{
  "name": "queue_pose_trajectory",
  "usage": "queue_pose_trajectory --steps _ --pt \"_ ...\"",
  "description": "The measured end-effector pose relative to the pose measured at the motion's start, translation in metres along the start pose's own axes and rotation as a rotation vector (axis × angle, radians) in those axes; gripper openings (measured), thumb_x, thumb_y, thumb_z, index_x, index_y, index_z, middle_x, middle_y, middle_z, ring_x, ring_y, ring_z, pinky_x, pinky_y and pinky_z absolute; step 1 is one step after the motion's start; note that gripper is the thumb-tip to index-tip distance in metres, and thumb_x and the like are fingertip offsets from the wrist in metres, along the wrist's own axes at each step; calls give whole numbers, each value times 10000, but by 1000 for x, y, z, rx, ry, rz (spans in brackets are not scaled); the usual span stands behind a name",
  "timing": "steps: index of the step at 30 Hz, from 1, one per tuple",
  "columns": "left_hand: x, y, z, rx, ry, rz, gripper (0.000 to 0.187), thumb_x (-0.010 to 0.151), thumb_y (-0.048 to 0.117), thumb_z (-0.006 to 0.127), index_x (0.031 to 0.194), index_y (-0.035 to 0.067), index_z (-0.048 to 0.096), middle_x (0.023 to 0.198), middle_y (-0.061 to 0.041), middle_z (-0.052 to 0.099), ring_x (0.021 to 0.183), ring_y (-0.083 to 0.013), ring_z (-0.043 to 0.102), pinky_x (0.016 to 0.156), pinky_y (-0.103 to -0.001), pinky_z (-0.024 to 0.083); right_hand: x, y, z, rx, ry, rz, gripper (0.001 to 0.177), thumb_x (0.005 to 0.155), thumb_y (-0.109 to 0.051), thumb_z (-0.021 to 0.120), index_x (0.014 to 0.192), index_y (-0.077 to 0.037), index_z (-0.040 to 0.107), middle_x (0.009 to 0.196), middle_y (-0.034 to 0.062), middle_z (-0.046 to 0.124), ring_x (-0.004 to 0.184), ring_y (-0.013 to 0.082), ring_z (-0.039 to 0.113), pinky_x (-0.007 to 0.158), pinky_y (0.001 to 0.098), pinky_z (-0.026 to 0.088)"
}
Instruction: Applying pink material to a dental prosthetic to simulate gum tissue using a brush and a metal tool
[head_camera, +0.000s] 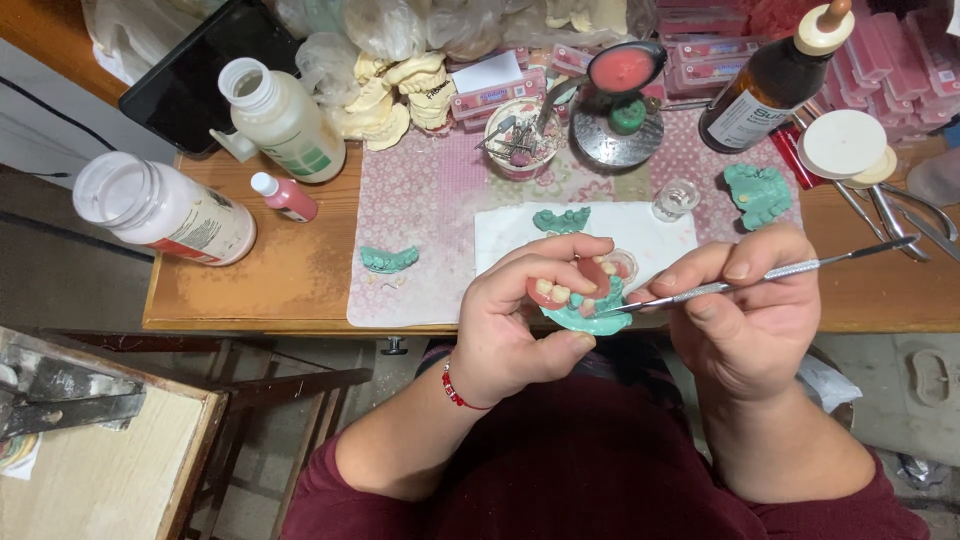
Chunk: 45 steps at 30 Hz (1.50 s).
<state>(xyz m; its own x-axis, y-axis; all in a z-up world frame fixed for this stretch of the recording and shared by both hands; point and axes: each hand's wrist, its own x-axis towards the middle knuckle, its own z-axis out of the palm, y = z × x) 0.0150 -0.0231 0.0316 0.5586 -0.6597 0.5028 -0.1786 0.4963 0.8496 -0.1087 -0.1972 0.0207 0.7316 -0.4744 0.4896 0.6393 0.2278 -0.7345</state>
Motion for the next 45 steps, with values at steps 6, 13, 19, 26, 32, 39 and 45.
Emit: queue_pose_trajectory --steps 6,13,19,26,32,39,45 --pt "-1 -1 0 -10 2 4 283 952 285 769 1187 179 653 1420 -182 624 1259 -289 704 1168 -419 549 -6 3 3 -131 50 -116 324 932 -55 712 1105 -121 445 964 271 680 774 382 746 767 454 702" --pt "0 1 0 64 25 16 291 924 298 770 1165 187 651 1386 -196 651 1310 -283 674 1180 -414 522 -9 2 3 -162 27 -186 304 956 -73 702 1113 -146 452 986 224 692 810 292 752 780 449 719" --pt "-2 1 0 89 30 21 304 912 291 768 1173 194 645 1378 -193 657 1295 -277 678 1179 -408 518 -14 1 12 -204 68 -236 317 936 -112 741 1091 -147 467 971 229 684 798 284 749 744 399 716" --pt "-3 2 1 143 66 62 318 919 303 786 1170 165 648 1398 -181 635 1159 -261 712 1103 -397 568 -21 -7 18 -401 -56 -363 297 940 -54 676 1047 -133 409 1009 219 663 891 370 790 793 469 764" --pt "-4 2 1 158 82 87 305 935 292 785 1170 156 646 1411 -167 626 1043 -245 734 1029 -389 599 -27 -19 30 -535 -101 -313 287 956 -98 663 1067 -173 409 1063 188 677 949 410 805 834 481 771" --pt "-5 3 0 221 100 88 317 912 295 789 1161 153 654 1405 -186 635 1078 -252 744 1055 -381 594 -28 -22 34 -675 -138 -398 263 988 -92 621 1058 -157 375 1081 183 675 948 411 807 858 503 760" --pt "-6 1 1 217 105 106 311 924 296 781 1161 144 648 1397 -181 633 1034 -261 755 1007 -382 611 -21 -15 3 -648 -388 -500 208 997 -37 605 1044 -112 417 1178 194 671 1008 455 806 870 565 758"
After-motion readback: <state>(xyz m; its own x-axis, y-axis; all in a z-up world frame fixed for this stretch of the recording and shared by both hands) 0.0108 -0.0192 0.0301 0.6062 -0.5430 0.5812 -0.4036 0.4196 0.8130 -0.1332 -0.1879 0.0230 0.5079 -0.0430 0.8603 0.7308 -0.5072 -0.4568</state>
